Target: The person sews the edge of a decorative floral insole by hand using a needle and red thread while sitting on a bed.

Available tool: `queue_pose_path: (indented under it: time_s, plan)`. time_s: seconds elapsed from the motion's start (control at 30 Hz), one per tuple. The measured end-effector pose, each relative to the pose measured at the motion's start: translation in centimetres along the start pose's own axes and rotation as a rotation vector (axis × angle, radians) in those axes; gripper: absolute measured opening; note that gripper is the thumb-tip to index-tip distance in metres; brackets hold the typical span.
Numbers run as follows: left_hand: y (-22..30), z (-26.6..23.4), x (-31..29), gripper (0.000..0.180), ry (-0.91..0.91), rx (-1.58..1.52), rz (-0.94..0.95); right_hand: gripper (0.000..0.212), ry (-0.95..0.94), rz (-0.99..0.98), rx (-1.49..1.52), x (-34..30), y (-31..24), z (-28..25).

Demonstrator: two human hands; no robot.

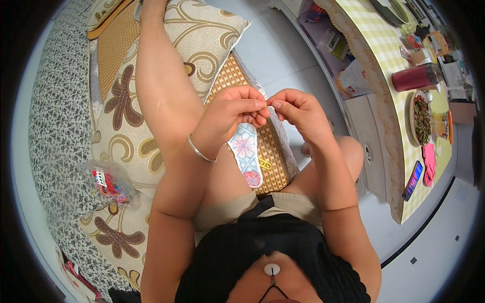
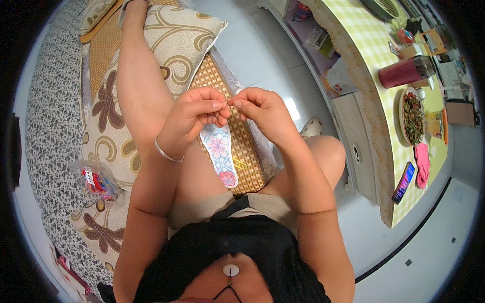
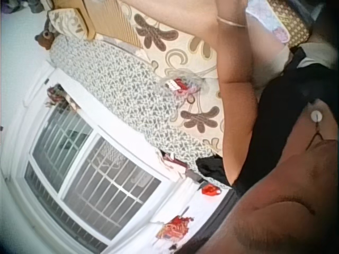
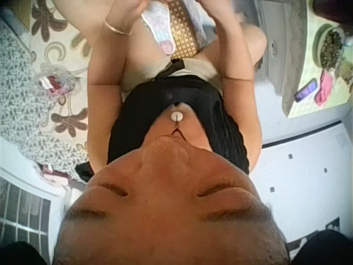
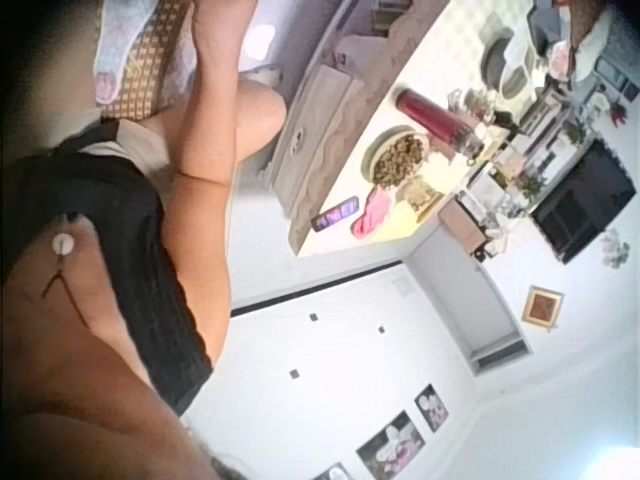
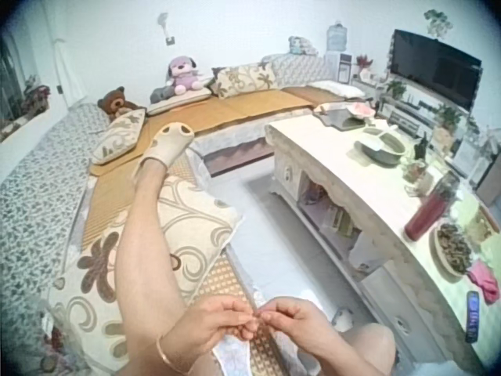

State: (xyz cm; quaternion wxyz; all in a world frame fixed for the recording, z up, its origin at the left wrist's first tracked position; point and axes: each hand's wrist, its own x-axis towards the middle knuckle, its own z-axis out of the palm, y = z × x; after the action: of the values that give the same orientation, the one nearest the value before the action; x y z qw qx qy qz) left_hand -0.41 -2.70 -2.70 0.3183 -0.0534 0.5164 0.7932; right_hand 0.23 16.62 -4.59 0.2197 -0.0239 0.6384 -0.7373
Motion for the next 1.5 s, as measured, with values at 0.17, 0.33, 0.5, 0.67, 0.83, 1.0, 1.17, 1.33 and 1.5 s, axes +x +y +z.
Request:
queue_pose_path:
  time_s: [0.17,0.33,0.5,0.67,0.83,1.0,1.17,1.33,1.5]
  plan:
    - [-1.4,0.2,0.5,0.007,0.188,0.031,0.113,0.011,0.087,0.091,0.157,0.7,1.6,-1.4]
    - [-2.6,1.1,1.1,0.008,0.107,-0.004,0.011,0.010,0.140,0.104,0.293,0.4,1.8,-1.8]
    - [-3.3,2.3,1.2,0.006,0.089,-0.032,0.017,0.010,0.139,0.107,0.369,-0.3,1.9,-2.1]
    - [-3.8,2.8,1.2,0.009,0.042,-0.072,0.014,0.012,0.116,0.075,0.383,-0.8,1.9,-2.6]
    - [-4.3,3.0,1.4,0.010,0.043,-0.076,0.019,0.014,0.095,0.064,0.382,-1.1,1.6,-2.6]
    - [-4.5,2.5,1.7,0.010,0.039,-0.116,0.029,0.014,0.065,0.060,0.419,-1.1,1.7,-2.5]
    - [-4.2,3.0,1.5,0.009,0.060,-0.100,0.024,0.013,0.009,0.023,0.497,-0.7,2.7,-2.7]
    - [-4.4,2.8,1.6,0.009,0.039,-0.124,0.044,0.012,-0.009,-0.021,0.566,-0.6,3.0,-2.5]
    - [-4.6,2.6,1.7,0.009,0.032,-0.123,0.059,0.011,-0.030,-0.055,0.540,-0.5,3.4,-2.5]
